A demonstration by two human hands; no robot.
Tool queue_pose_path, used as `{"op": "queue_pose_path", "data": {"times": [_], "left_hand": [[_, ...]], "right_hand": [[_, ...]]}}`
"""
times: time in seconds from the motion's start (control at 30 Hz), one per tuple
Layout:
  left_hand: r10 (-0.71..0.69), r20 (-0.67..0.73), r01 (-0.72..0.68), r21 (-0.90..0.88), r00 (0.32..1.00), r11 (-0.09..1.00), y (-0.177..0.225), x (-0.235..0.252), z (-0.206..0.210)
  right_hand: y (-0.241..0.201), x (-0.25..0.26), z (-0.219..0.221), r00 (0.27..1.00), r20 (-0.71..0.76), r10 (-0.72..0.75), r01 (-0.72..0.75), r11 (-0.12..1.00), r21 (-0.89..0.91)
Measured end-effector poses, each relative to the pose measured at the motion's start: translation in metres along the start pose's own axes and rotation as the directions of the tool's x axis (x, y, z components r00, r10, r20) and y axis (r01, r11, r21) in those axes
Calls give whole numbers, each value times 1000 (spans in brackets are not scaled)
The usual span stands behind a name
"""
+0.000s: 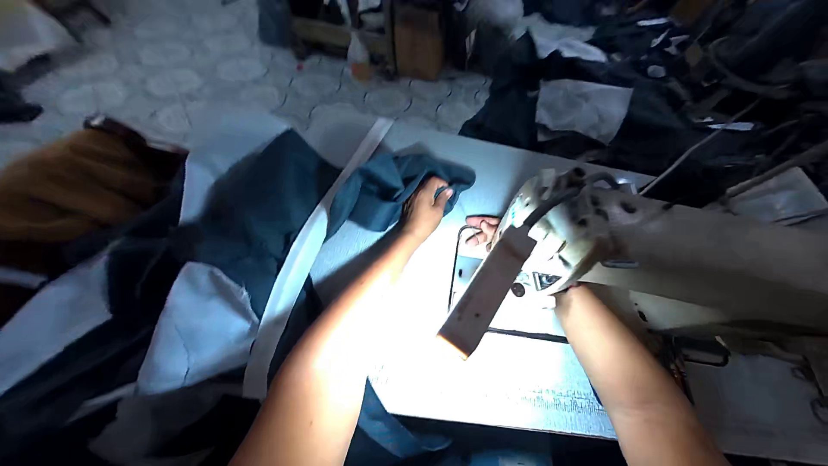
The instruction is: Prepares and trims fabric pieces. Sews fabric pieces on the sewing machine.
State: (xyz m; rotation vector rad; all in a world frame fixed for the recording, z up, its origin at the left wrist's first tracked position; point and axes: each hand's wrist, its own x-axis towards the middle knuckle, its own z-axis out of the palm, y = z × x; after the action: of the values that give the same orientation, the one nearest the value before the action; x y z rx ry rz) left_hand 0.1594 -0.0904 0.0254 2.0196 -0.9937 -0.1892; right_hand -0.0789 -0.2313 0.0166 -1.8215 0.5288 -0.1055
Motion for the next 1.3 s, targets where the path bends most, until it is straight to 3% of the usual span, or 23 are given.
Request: {"op": "queue_pose_path", "data": {"times": [0.07, 0.1, 0.17, 0.23, 0.33, 0.4, 0.5, 0.53, 0.57, 0.6, 0.63, 0.7, 0.77, 0.83, 0.9, 0.97, 1.03, 1.1, 1.17, 1.23, 1.3], "left_hand": [[20, 74, -23, 38, 997, 999, 0, -1, -2], [56, 119, -61, 40, 991, 997, -2, -4, -2], [99, 232, -109, 33, 968, 993, 2, -19, -7], [84, 353, -113, 62, 932, 992, 2, -42, -8], [2, 574, -115, 161, 819, 980, 7, -81, -14], [-12, 668, -156, 191, 744, 969, 24, -101, -26], [0, 742, -180, 162, 670, 970, 45, -114, -49], [-4, 722, -156, 156, 692, 975, 53, -109, -60], [23, 634, -138, 132, 773, 982, 57, -102, -71], [37, 462, -93, 98, 886, 991, 61, -94, -85], [91, 193, -100, 36, 977, 994, 55, -81, -93], [129, -192, -152, -115, 973, 982, 57, -58, -119], [204, -375, -261, -108, 905, 959, 73, -64, -149], [303, -394, -299, 73, 868, 951, 77, -98, -167], [347, -359, -252, 284, 867, 925, 63, -147, -177], [301, -358, -179, 335, 884, 925, 42, -197, -188], [230, -437, -119, 267, 869, 956, 18, -252, -191], [69, -538, 29, 171, 840, 985, 5, -303, -180], [-205, -590, 254, 0, 781, 967, 9, -351, -152], [-436, -532, 390, -203, 726, 898, 15, -385, -112], [-610, -377, 477, -391, 697, 787, 19, -403, -76]], "right_hand": [[-29, -22, 9, 963, -188, 195, -248, 915, -319], [-43, -33, 15, 929, -257, 267, -338, 895, -291], [-71, -53, 19, 884, -311, 348, -380, 924, -45], [-70, -52, 20, 912, -222, 346, -342, 938, 54], [-23, -45, 28, 984, -139, 109, -69, 961, 268], [-19, -49, 39, 971, -225, 83, 9, 925, 379], [-33, -61, 48, 915, -365, 170, 16, 891, 453], [-36, -65, 50, 902, -392, 181, 25, 885, 466], [-38, -71, 51, 892, -413, 182, 34, 886, 462], [-37, -80, 55, 886, -435, 159, 52, 900, 433], [-36, -93, 61, 881, -460, 107, 79, 927, 368], [-32, -127, 79, 907, -409, -100, 166, 978, 128], [-34, -173, 98, 967, -144, -208, 211, 977, 6], [-29, -206, 113, 951, 236, -201, 205, 979, 9], [-11, -219, 132, 902, 418, -107, 158, 984, -88], [0, -217, 154, 909, 412, 58, 44, 972, -232], [2, -208, 178, 929, 348, 127, -16, 952, -306], [4, -197, 200, 947, 311, 78, 16, 958, -287], [14, -191, 222, 970, 238, -56, 119, 958, -259], [30, -189, 235, 966, 157, -205, 245, 922, -301], [45, -193, 232, 972, 181, -146, 190, 949, -252]]}}
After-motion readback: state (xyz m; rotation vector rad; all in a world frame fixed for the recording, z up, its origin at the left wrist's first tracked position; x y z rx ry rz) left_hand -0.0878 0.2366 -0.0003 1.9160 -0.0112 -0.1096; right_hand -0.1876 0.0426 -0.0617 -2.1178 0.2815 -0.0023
